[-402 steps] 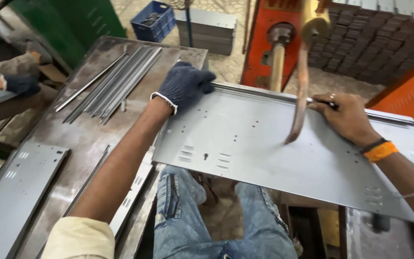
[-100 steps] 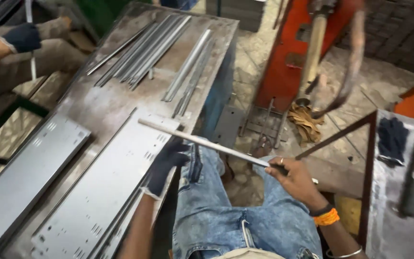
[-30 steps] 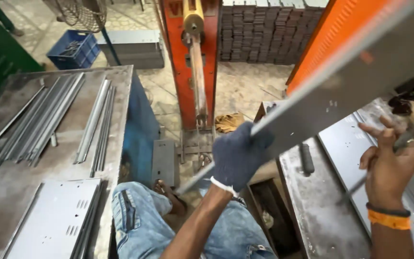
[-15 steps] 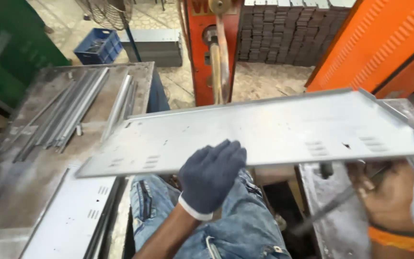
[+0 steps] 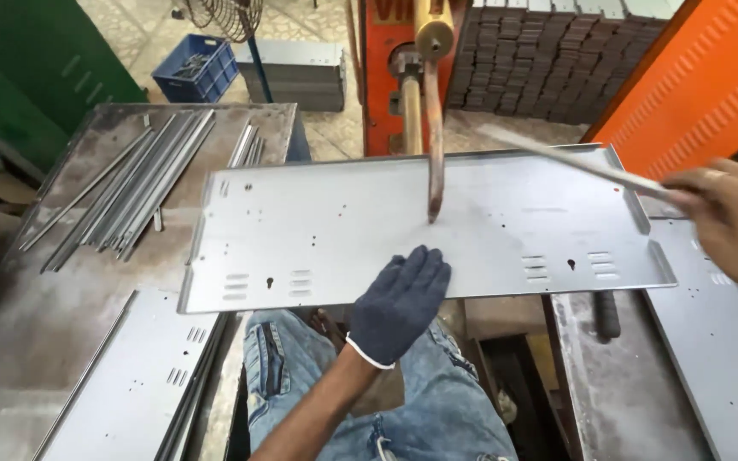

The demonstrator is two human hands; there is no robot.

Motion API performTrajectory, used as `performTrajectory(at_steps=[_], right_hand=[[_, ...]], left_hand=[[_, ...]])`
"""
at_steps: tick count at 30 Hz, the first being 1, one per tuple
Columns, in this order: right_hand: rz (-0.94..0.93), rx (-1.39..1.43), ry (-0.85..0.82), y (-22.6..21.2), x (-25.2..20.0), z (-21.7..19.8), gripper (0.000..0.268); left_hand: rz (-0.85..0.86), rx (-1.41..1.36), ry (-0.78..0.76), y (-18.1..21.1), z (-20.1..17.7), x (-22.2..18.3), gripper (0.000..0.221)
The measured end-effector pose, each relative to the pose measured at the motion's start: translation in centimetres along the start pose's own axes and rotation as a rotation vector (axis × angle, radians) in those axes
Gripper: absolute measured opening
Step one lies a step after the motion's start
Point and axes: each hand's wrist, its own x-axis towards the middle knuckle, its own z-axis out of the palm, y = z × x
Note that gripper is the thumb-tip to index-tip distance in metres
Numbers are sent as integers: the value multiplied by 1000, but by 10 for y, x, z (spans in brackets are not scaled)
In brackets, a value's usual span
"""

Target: The recorder uses a spot welding machine to attach metal strips to larger metal panels.

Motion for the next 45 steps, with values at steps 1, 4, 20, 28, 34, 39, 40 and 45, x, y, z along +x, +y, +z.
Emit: performTrajectory(at_steps=[1,4,20,28,34,39,40,45], right_hand=[[-72,26,-85,-47,9,-19,21],[-88,1,-291,-66,40,28,23],[-451,378,-101,-151,103,143,21],[-104,262,-225,-124,123,166,24],[-284,134,-102,-108,117,179,23],[-90,11,-291,-117,113,169,29],[76,-135,-413,-123,114,164,33],[-76,-137,-269,-68,102,201,34]], left_hand=[[16,8,-6,1,-1,0,36],[48,32,-24,1,-2,2,35],[-4,-46,1,23,5,18,31],[6,-88,-11,15,0,16,33],[-17,-248,15,-10,-40,2,26],[-489,-127,161,-65,-36,-83,11],[-720,-44,335,-78,-35,-97,11],[-1266,88,345,-186,48,-212,14]])
